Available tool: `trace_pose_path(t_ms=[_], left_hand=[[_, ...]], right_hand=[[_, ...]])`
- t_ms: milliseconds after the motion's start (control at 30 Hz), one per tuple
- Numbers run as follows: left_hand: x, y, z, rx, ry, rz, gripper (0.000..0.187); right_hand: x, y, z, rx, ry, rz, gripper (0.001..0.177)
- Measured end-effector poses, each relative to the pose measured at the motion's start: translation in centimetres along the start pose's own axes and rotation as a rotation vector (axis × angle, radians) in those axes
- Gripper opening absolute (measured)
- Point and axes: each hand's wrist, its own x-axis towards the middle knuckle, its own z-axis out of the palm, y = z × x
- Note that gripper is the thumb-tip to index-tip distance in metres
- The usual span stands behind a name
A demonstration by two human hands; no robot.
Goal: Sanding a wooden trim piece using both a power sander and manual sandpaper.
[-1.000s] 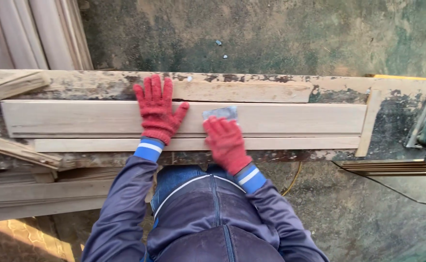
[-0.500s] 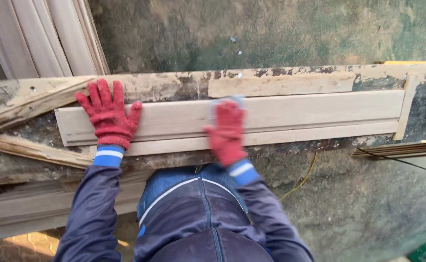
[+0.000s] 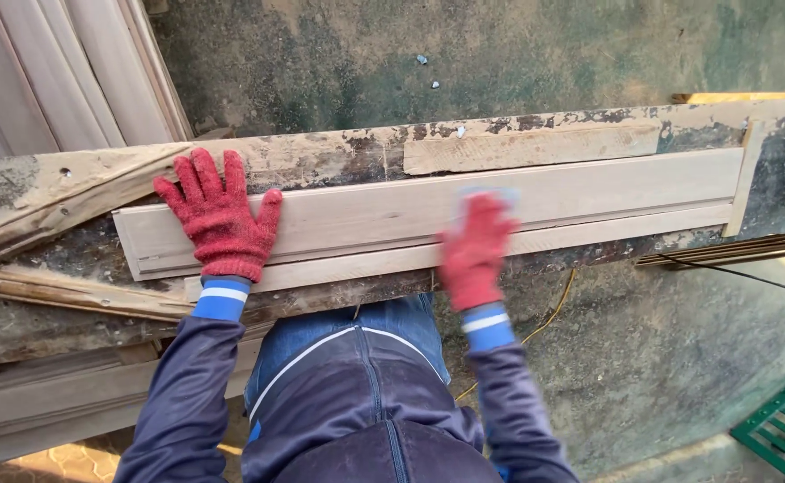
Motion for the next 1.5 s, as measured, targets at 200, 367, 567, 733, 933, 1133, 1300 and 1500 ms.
trace_pose_path(t_ms=[200, 367, 567, 733, 933, 1133, 1300, 1500], left_hand=[[0.3, -0.1, -0.5, -0.046, 0.013, 0.012, 0.079], [0.3, -0.3, -0.2, -0.020, -0.002, 0.004, 0.079], [-0.4, -0.2, 0.4, -0.021, 0.015, 0.011, 0.079], [0.2, -0.4, 0.2, -0.051, 0.039, 0.028, 0.078], [0.4, -0.1, -0.3, -0.037, 0.033, 0.010, 0.078], [-0.1, -0.5, 0.7, -0.063, 0.075, 0.044, 0.077], [-0.1, -0.1, 0.1, -0.043, 0.031, 0.011, 0.077], [0.6, -0.2, 0.3, -0.049, 0.052, 0.014, 0.079]], right_hand=[[-2.3, -1.4, -0.7, -0.093, -0.043, -0.272, 0.078], [-2.0, 9.0, -1.0, -0.112, -0.118, 0.179, 0.075], [-1.9, -9.0, -0.6, 0.152, 0.051, -0.309, 0.081], [2.4, 2.9, 1.6, -0.185, 0.047, -0.266, 0.081], [3.9, 2.9, 2.6, -0.305, 0.005, 0.076, 0.078], [0.7, -12.4, 1.9, 0.216, -0.037, -0.548, 0.087], [4.2, 9.3, -0.4, -0.095, -0.061, 0.051, 0.088], [3.5, -1.4, 2.9, -0.129, 0.060, 0.015, 0.088]])
